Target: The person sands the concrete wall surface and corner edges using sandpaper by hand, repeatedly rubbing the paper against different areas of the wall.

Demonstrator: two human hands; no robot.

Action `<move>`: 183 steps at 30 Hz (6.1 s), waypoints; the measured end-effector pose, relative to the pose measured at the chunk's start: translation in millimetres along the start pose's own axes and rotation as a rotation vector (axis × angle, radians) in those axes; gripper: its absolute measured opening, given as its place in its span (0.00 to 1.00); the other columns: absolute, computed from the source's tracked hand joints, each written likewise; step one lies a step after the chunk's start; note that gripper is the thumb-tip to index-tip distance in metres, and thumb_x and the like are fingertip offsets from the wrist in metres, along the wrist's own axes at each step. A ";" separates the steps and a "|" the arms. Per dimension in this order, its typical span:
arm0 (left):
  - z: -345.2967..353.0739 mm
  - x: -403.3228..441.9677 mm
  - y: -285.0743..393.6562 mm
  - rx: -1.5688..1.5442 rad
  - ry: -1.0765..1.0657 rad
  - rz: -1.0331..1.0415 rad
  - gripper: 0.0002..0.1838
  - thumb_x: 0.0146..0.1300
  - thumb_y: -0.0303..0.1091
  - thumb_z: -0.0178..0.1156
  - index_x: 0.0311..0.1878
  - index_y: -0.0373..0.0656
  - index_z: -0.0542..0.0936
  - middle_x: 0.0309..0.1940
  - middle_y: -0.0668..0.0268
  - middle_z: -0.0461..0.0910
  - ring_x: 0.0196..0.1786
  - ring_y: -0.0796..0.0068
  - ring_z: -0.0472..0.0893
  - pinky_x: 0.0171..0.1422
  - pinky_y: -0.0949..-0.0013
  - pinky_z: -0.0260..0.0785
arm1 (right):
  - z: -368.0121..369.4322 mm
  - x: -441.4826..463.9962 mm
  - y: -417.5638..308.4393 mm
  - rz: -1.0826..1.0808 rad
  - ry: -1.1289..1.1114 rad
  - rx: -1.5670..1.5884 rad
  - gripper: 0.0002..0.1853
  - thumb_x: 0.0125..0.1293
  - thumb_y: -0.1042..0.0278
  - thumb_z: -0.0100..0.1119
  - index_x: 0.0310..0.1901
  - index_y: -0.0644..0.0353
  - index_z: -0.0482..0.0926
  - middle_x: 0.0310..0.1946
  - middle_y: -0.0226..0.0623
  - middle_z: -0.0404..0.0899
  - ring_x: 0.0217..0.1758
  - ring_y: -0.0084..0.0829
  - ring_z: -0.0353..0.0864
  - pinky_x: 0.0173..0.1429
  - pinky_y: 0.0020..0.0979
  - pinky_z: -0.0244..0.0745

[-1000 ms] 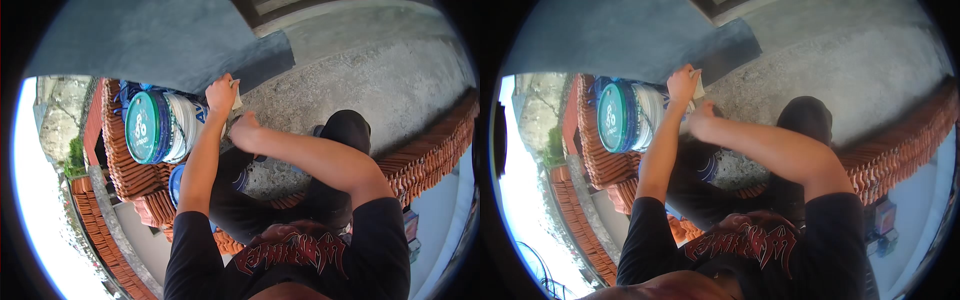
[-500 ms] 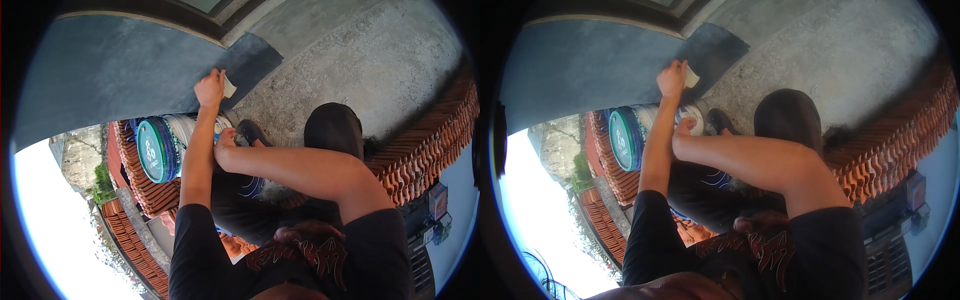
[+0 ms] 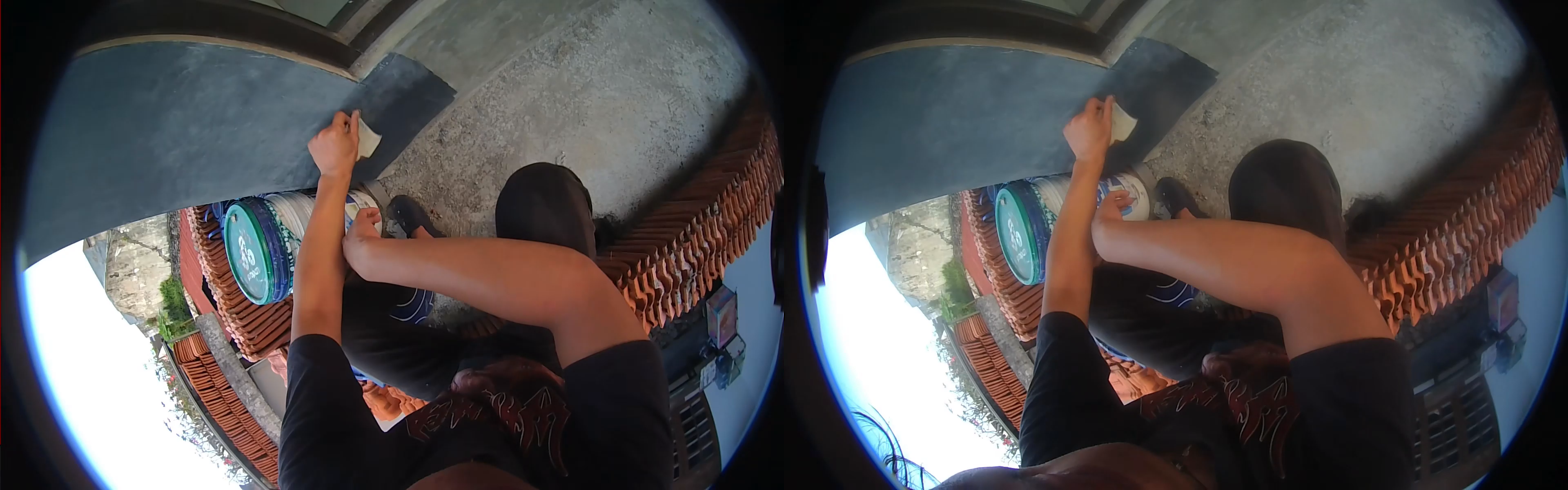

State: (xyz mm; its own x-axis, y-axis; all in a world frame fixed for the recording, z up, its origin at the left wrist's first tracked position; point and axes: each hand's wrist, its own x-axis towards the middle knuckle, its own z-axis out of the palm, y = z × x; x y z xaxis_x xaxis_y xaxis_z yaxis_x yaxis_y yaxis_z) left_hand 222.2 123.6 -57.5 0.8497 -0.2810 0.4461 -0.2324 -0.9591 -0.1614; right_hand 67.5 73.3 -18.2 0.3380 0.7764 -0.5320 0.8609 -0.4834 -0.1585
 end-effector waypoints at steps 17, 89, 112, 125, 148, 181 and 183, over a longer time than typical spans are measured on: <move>29.3 -17.2 -0.7 0.007 0.013 -0.103 0.19 0.69 0.54 0.67 0.26 0.53 0.82 0.19 0.60 0.84 0.23 0.51 0.85 0.28 0.52 0.75 | 8.4 -15.6 7.6 0.048 0.075 -0.067 0.25 0.61 0.62 0.67 0.58 0.65 0.85 0.53 0.54 0.85 0.55 0.58 0.84 0.56 0.65 0.73; 27.7 8.3 34.0 -0.185 0.215 -0.200 0.19 0.65 0.53 0.71 0.26 0.50 0.84 0.19 0.62 0.84 0.23 0.52 0.85 0.28 0.53 0.75 | -20.7 -7.0 46.0 -0.137 -0.406 -0.271 0.19 0.75 0.48 0.58 0.62 0.42 0.82 0.63 0.25 0.85 0.71 0.38 0.78 0.72 0.56 0.63; 25.7 9.3 34.2 -0.167 0.214 -0.185 0.20 0.67 0.54 0.69 0.26 0.50 0.85 0.21 0.60 0.85 0.25 0.50 0.85 0.29 0.53 0.75 | -21.7 -29.9 51.1 -0.029 -0.283 -0.177 0.19 0.75 0.51 0.59 0.62 0.49 0.84 0.56 0.35 0.89 0.66 0.42 0.81 0.68 0.55 0.68; 35.5 9.5 37.8 -0.117 0.149 -0.134 0.19 0.67 0.53 0.69 0.26 0.50 0.84 0.20 0.58 0.84 0.24 0.50 0.85 0.29 0.53 0.74 | -21.1 -10.3 52.5 -0.070 -0.310 -0.181 0.19 0.72 0.54 0.63 0.59 0.51 0.86 0.53 0.36 0.90 0.64 0.43 0.83 0.68 0.56 0.68; 25.5 26.4 47.9 -0.184 0.250 -0.119 0.20 0.65 0.53 0.71 0.25 0.49 0.84 0.20 0.61 0.85 0.24 0.51 0.85 0.29 0.53 0.74 | -26.3 -9.0 62.9 -0.107 -0.395 -0.257 0.18 0.73 0.50 0.61 0.60 0.42 0.84 0.58 0.29 0.88 0.68 0.39 0.79 0.69 0.56 0.66; 14.0 35.2 48.4 -0.160 0.176 -0.121 0.19 0.65 0.52 0.70 0.26 0.50 0.83 0.20 0.61 0.84 0.25 0.51 0.85 0.30 0.52 0.74 | -32.9 -21.5 57.8 -0.003 -0.399 -0.249 0.25 0.75 0.44 0.56 0.66 0.47 0.79 0.66 0.30 0.82 0.71 0.43 0.77 0.73 0.56 0.63; 10.7 32.3 44.4 -0.155 0.152 -0.121 0.19 0.65 0.53 0.70 0.27 0.50 0.83 0.20 0.61 0.84 0.25 0.50 0.85 0.30 0.52 0.74 | -30.4 24.4 59.9 -0.191 -0.494 -0.220 0.26 0.74 0.43 0.57 0.65 0.49 0.79 0.65 0.31 0.83 0.71 0.44 0.77 0.72 0.56 0.64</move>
State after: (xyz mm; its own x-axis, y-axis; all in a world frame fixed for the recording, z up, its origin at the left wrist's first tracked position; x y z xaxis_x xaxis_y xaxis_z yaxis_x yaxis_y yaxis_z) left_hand 244.4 72.3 -59.7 0.7978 -0.1539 0.5830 -0.2127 -0.9766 0.0333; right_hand 138.8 75.7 -15.4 -0.0036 0.5347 -0.8450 0.9659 -0.2169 -0.1414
